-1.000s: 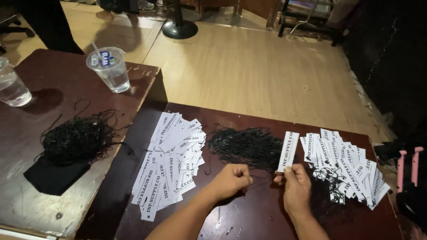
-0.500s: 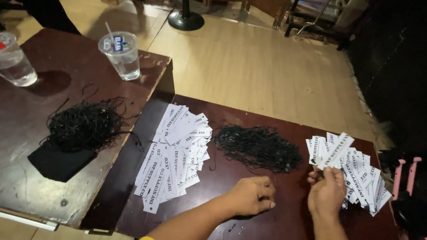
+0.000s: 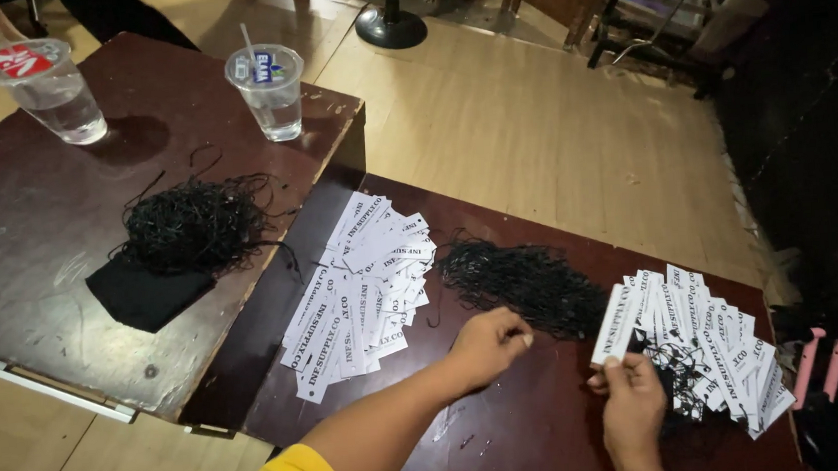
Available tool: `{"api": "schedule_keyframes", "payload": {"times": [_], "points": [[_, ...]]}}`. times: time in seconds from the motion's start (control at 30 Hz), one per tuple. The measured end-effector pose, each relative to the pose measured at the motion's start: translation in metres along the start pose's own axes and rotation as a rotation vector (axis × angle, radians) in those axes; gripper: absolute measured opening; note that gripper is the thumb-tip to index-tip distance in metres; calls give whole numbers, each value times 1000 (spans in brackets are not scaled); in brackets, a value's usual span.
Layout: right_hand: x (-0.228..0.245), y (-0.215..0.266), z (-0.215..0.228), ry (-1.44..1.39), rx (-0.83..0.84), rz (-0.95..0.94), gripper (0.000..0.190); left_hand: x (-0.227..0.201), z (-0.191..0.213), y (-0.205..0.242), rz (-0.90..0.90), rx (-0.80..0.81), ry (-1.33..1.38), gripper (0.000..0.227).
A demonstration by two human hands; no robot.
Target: Attaching paper labels to pre-cut black strings on a wooden table.
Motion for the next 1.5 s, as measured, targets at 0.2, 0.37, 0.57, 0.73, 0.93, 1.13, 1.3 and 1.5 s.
{"api": "schedule_keyframes", "payload": {"times": [0.2,0.37,0.57,0.73,0.93,1.13,1.3,1.5], "points": [[20,14,-7,26,-24,58,7,-14,-1,5,-44,20,-103,15],[22,11,12,-59,-101,82,6,-2,-6,1,-152,-14,-116,9],[58,13,61,-240,-287,104,10,-13,0,1,-265,-61,-89,3],[79,25,119,-260,-392,206,8,-17,5,3,-222,-68,-4,7],[47,26,177,-213,-518,187,10,-14,7,3,-199,-79,12,7],[40,26,193,5,-572,156,10,-23,36,5,-187,-237,-100,6],[98,42,148,1008,-582,415,30,-23,69,12,-105,-366,-85,9],[144,16,29,758,22,336,18,-23,53,9,-211,-341,-157,11]]}}
Point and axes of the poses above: each hand's wrist, its own y-axis away from the middle knuckle, its own z-axis out of the back of the hand, x = y × z, the point moved 10 cm from there along -y, towards the middle knuckle, and after that the axes turned 13 degrees about x, right-handed, at the moved point
